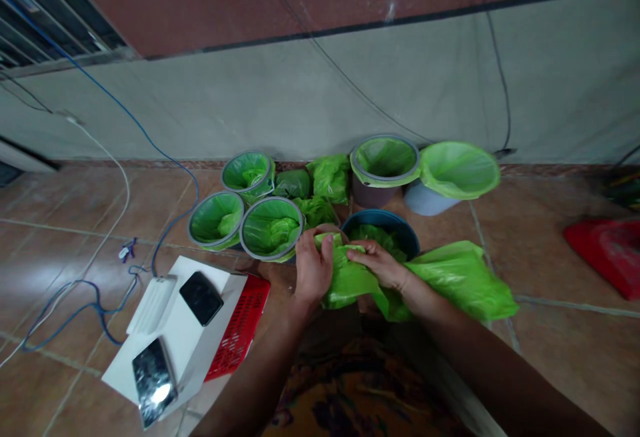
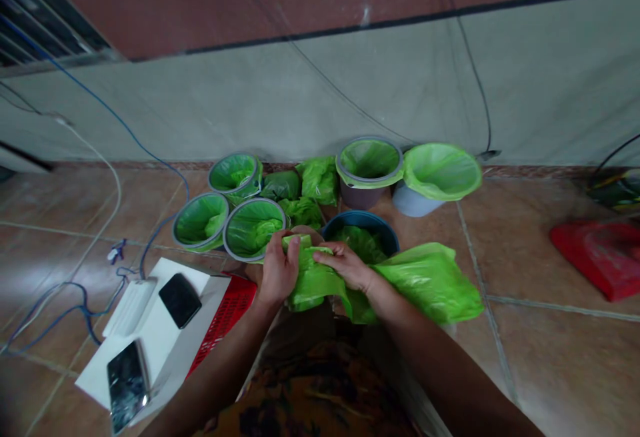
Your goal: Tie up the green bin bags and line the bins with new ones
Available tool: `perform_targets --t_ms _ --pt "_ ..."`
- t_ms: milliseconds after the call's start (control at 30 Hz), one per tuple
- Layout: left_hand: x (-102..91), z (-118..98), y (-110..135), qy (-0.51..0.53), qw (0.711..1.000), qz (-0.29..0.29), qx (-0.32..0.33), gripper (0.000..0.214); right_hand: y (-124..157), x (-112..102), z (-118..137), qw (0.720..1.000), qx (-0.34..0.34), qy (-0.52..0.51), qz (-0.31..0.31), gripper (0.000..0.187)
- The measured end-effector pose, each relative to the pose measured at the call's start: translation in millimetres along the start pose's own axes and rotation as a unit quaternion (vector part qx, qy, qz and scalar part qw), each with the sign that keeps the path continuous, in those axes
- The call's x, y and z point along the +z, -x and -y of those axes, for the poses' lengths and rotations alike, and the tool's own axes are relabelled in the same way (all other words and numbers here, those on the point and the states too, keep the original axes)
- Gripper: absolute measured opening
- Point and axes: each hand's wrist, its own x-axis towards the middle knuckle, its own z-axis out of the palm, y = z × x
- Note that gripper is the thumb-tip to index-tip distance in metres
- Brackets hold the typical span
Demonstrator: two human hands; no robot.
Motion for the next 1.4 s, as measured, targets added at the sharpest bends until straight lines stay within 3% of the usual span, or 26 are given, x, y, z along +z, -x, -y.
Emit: perform_targets --t_ms 200,500,867,1133,1400 --pt "1.6 2 1 0.015 1.0 -0.008 0.001 0.027 5 6 -3 0.996 0.037 -0.075 -0.039 0.038" --pt "1.5 6 4 0.005 1.0 -0.023 -0.001 0.028 5 12 -7 0.981 0.04 -0.188 -0.014 0.03" --pt "7.6 14 7 0.007 0.997 -0.071 0.027 0.024 9 18 -12 0.978 0.031 -0.201 -0.048 0.029" --pt "7.5 14 8 0.009 0.997 -0.074 0.021 0.023 10 20 -17 0.972 0.042 -0.221 -0.06 0.028" --pt "2.7 13 8 -0.002 0.997 -0.071 0.016 0.025 8 13 -22 0.979 0.047 -0.197 -0.024 0.03"
